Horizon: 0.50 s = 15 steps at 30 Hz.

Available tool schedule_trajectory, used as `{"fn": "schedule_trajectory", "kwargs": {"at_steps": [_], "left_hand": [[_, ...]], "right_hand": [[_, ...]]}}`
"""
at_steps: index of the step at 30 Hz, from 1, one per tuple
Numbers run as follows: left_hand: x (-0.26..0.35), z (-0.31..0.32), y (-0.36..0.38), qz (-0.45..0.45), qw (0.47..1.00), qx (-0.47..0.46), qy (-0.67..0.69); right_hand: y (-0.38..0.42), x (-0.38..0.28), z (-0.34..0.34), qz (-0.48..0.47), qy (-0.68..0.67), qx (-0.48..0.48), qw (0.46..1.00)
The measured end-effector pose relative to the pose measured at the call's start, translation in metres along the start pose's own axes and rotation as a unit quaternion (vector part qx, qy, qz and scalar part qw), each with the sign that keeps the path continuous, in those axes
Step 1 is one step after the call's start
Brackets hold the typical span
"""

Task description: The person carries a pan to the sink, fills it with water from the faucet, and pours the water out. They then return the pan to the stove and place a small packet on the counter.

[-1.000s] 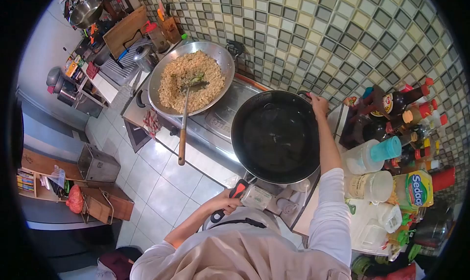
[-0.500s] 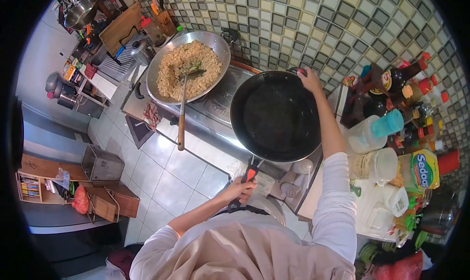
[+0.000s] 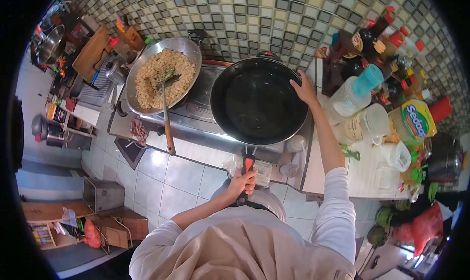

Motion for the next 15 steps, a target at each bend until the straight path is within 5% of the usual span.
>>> {"fn": "schedule_trajectory", "kwargs": {"at_steps": [10, 15], "left_hand": [[0.008, -0.004, 0.001, -0.004, 1.0, -0.006, 0.018], [0.009, -0.004, 0.0, -0.005, 0.999, -0.023, 0.024]], "right_hand": [[0.023, -0.009, -0.015, 0.027, -0.101, 0.118, 0.987], [0.022, -0.003, -0.015, 0.084, -0.137, 0.103, 0.982]]}}
Point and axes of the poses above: each hand's wrist, its own y-axis away from the middle knuckle, its own z-axis out of the palm, x = y × z, the point moved 9 cm from there along -y, towards the middle knuckle, and after that the axes turned 8 degrees about x, right-handed, at the moved point
